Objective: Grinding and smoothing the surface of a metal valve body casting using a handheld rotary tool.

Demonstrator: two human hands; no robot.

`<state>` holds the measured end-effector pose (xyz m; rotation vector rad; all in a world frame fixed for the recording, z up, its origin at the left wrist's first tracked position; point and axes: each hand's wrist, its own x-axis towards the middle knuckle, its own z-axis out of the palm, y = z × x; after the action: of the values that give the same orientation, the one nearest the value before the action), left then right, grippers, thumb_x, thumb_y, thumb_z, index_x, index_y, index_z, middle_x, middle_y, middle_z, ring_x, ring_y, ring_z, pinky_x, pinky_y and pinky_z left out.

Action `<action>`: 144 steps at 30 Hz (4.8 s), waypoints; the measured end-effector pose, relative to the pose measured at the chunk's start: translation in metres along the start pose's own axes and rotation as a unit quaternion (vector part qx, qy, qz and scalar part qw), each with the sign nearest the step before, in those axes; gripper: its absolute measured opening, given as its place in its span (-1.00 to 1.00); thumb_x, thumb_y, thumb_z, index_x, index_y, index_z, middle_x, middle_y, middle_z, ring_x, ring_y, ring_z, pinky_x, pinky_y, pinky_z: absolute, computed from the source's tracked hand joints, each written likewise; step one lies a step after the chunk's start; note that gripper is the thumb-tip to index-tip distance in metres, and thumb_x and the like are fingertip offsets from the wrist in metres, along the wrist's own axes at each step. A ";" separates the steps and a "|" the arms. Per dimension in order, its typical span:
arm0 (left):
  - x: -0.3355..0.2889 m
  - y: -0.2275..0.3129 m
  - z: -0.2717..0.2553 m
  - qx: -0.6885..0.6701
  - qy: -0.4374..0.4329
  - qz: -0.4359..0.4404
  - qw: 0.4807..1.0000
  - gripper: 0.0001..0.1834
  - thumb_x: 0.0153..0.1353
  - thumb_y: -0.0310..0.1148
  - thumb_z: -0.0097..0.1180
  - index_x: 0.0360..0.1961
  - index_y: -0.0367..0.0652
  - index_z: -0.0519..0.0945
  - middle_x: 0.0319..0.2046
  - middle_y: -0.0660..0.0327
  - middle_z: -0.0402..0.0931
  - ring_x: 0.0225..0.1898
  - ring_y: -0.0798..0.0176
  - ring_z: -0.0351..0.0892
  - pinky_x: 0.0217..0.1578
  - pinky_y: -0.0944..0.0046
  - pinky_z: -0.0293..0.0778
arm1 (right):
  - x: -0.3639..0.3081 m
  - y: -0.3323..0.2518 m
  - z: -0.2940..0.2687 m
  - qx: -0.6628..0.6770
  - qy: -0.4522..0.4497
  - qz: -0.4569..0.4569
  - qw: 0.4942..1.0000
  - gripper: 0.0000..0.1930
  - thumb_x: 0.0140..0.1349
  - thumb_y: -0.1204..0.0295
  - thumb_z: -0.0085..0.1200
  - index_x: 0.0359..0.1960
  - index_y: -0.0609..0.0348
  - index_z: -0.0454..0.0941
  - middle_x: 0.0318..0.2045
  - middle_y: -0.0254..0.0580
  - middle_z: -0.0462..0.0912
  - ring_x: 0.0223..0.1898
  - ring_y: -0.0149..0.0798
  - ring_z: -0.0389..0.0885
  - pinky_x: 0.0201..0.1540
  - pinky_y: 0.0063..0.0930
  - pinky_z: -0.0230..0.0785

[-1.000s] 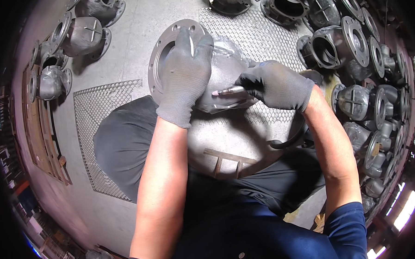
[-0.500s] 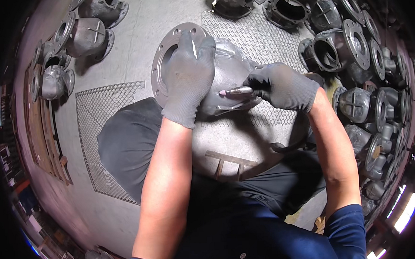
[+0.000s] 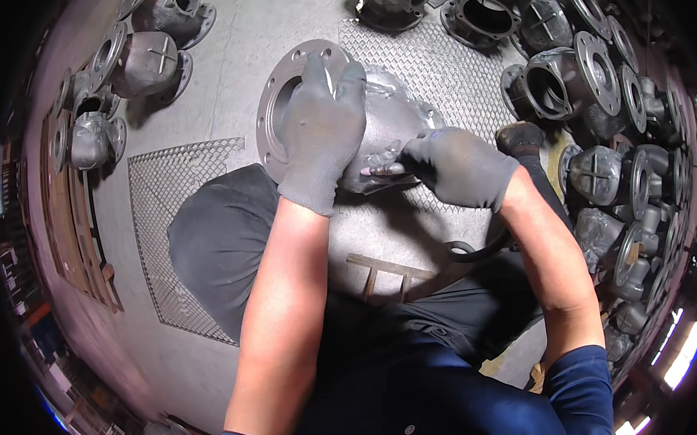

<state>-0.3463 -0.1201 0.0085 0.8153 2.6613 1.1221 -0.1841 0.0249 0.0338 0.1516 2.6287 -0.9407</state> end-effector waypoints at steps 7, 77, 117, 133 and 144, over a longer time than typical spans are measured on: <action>0.003 -0.012 0.006 0.016 0.016 0.062 0.998 -0.21 0.44 0.10 0.08 0.33 -0.49 0.43 -0.11 -0.44 0.66 0.02 -0.43 0.68 0.07 -0.18 0.55 | -0.001 0.011 0.014 -0.015 0.042 -0.043 0.998 -0.85 0.20 0.57 0.20 -0.19 0.20 0.63 -0.29 0.08 0.71 -0.20 0.25 0.68 -0.15 0.01 0.52; 0.004 0.005 -0.003 -0.026 -0.014 0.034 0.999 -0.25 0.44 0.07 0.08 0.31 -0.47 0.46 0.01 -0.43 0.63 0.05 -0.45 0.66 0.12 -0.17 0.53 | -0.028 0.038 0.031 -0.043 0.040 0.048 0.997 -0.81 0.10 0.54 0.16 -0.22 0.19 0.66 -0.30 0.15 0.72 -0.16 0.25 0.72 -0.07 0.06 0.56; -0.002 0.015 -0.001 -0.023 0.012 0.015 1.000 -0.31 0.42 0.04 0.12 0.19 -0.49 0.53 -0.22 -0.37 0.69 -0.10 -0.39 0.72 -0.02 -0.16 0.59 | -0.037 0.022 0.048 -0.076 0.039 0.107 0.991 -0.69 0.16 0.57 0.17 -0.03 0.19 0.59 -0.14 0.14 0.69 -0.12 0.27 0.70 -0.09 0.09 0.56; 0.002 0.009 -0.003 -0.050 0.000 0.047 0.998 -0.29 0.44 0.07 0.10 0.21 -0.49 0.52 -0.07 -0.41 0.65 -0.04 -0.39 0.70 0.00 -0.16 0.58 | -0.031 0.018 0.029 -0.044 0.067 0.065 0.995 -0.84 0.16 0.53 0.14 -0.21 0.22 0.64 -0.27 0.13 0.72 -0.14 0.22 0.72 -0.03 0.08 0.55; 0.001 0.006 0.003 -0.006 0.007 0.033 0.999 -0.26 0.42 0.11 0.09 0.26 -0.44 0.50 -0.07 -0.39 0.67 0.04 -0.41 0.67 0.10 -0.18 0.53 | -0.033 0.039 0.020 -0.086 0.009 0.085 0.993 -0.86 0.21 0.54 0.20 -0.19 0.18 0.62 -0.33 0.13 0.69 -0.17 0.26 0.68 -0.10 0.05 0.52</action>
<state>-0.3437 -0.1140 0.0103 0.9036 2.6550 1.1617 -0.1392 0.0428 0.0075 0.3371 2.6485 -0.6568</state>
